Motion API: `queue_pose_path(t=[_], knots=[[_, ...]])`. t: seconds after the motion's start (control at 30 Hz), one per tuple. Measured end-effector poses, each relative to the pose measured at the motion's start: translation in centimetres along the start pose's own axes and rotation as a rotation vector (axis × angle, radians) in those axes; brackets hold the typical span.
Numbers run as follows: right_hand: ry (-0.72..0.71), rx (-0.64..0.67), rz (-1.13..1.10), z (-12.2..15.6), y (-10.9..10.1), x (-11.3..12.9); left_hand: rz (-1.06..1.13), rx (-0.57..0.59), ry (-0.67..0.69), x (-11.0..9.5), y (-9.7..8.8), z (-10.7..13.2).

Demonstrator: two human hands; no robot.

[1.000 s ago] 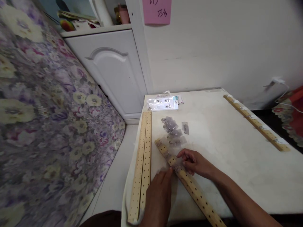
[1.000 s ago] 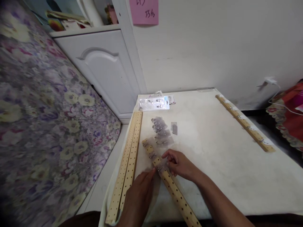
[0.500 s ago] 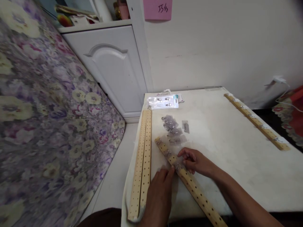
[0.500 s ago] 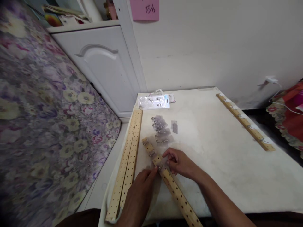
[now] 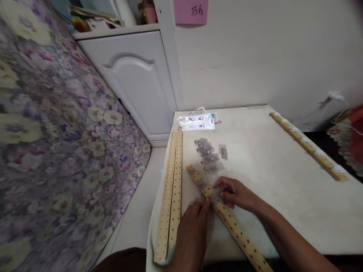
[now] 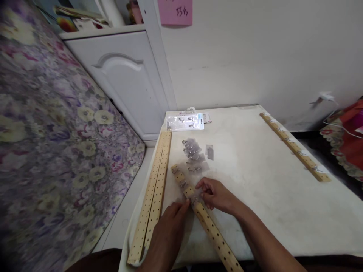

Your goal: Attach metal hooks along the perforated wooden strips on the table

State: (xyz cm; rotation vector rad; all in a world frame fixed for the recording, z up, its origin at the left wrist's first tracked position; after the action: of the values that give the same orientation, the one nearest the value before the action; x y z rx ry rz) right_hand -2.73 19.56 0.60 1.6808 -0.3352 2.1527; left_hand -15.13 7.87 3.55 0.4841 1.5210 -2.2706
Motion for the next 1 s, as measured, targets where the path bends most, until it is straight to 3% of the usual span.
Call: queue_pose_path(t=[0.57,1.0], knots=[[0.006,0.0,0.012,0.01,0.01,0.23,-0.078,0.065,-0.005,-0.24,0.23,-0.56],[-0.016,-0.052,0.028,-0.01,0.15,0.1,-0.121,0.046,-0.017,-0.67,-0.29,-0.41]])
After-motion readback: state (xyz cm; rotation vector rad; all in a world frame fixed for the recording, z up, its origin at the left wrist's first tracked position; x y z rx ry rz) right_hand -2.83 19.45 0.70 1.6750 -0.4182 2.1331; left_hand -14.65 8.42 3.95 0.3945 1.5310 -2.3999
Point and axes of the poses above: each hand's wrist, its own z-axis away from the middle knuckle, its own y-axis out of the palm, x = y × z, the point moved 6 cm from there along -z, towards the middle knuckle, and after that the axes turned 15 degrees about x, right-handed, at the moved point
